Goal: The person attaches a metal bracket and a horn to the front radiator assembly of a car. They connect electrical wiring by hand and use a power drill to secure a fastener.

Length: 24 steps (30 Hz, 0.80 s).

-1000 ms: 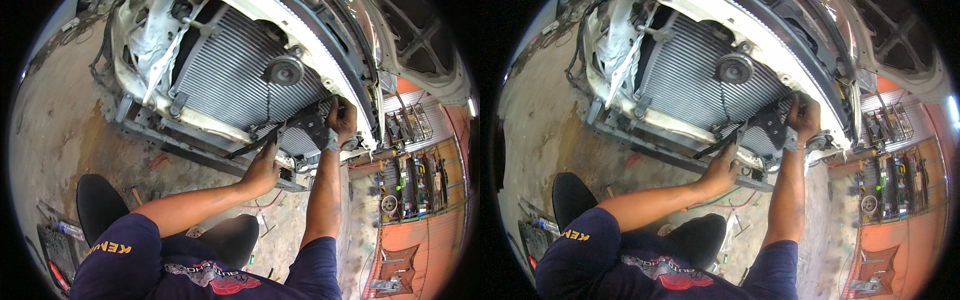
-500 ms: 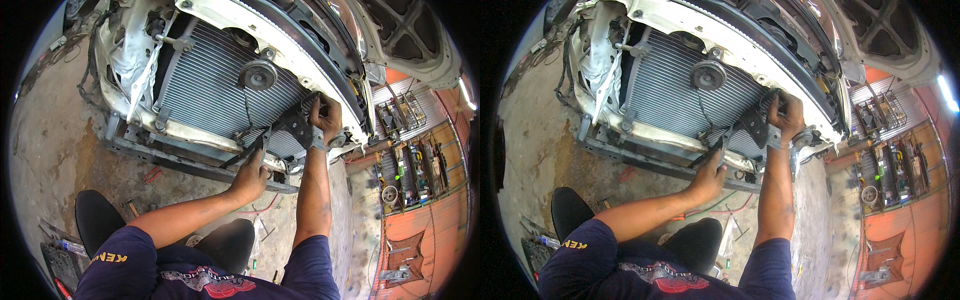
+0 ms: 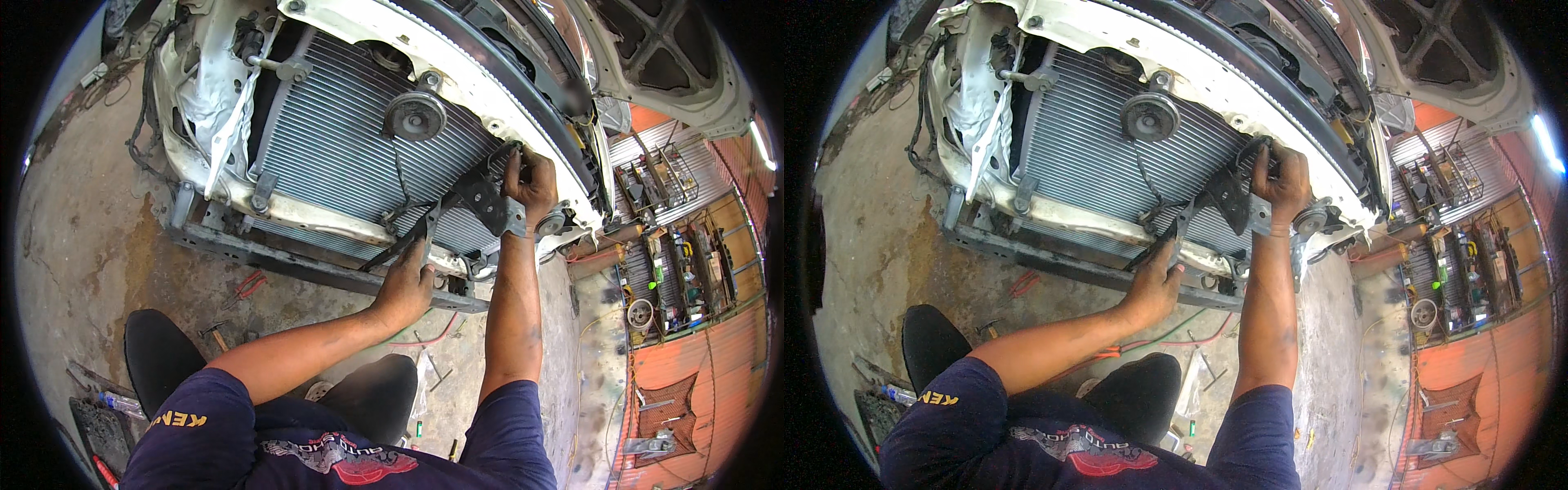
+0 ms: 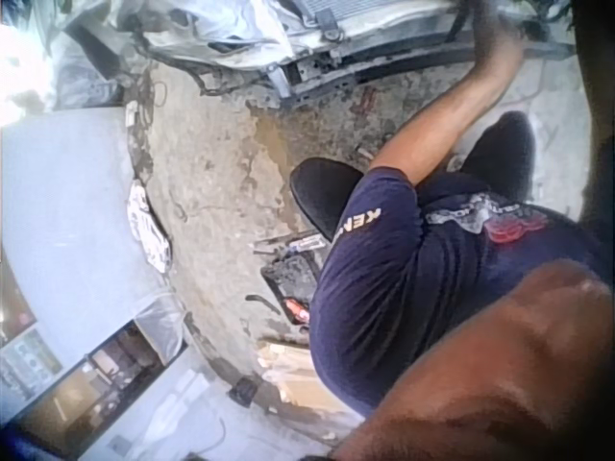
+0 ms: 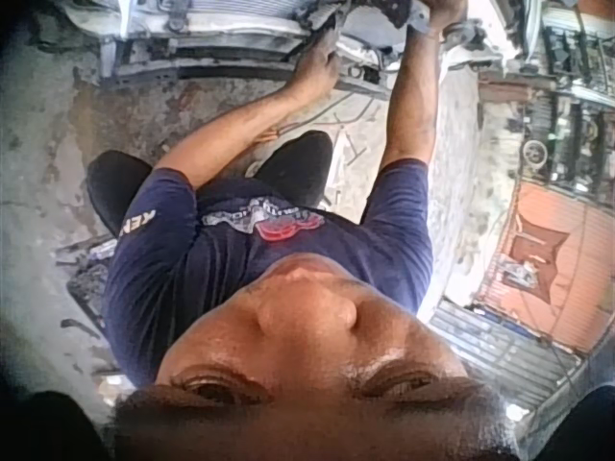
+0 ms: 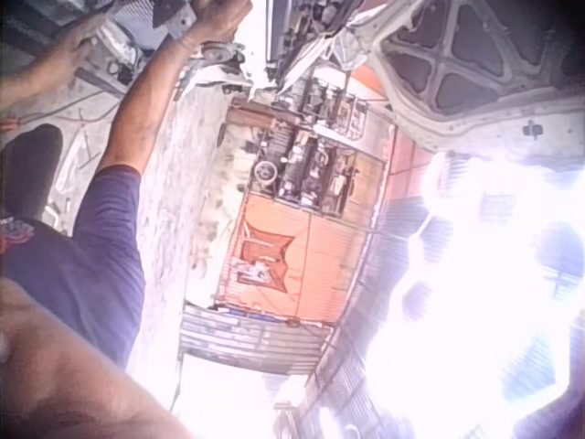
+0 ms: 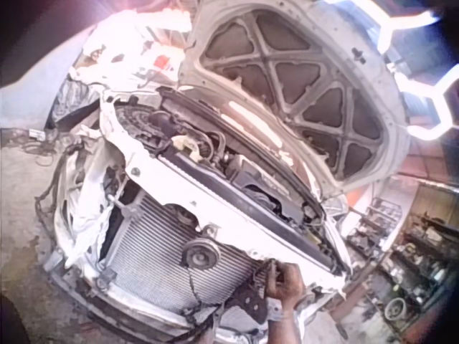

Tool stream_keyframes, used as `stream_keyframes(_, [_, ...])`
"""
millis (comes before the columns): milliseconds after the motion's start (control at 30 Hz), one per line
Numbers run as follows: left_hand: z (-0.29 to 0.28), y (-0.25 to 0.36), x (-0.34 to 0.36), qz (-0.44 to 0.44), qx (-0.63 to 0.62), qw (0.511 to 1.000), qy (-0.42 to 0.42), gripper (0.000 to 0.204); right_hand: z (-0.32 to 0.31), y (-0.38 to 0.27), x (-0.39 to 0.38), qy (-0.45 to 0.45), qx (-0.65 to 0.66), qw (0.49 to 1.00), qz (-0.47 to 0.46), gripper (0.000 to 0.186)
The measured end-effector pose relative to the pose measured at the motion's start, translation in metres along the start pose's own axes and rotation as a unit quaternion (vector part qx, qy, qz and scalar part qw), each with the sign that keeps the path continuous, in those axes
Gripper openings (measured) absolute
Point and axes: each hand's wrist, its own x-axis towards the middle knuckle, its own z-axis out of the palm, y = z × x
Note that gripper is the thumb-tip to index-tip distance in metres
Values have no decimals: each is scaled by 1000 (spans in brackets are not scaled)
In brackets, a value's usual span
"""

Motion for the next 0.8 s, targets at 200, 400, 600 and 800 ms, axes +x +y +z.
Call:
stream_keyframes(200, [-1,3,1,3,-14,1000,3,53,3,2,2,10,-11,1000,11,15])
stream_keyframes(400, [-1,3,2,7,-15,1000,5,52,6,-2,1,-4,25,999,44,16])
stream_keyframes(600, [-4,4,2,-11,9,1000,-20,56,0,-7,3,-12,20,998,50,13])
stream_keyframes(800, [-3,1,3,0,16,1000,-11,55,1,-1,4,-2,13,1000,17,15])
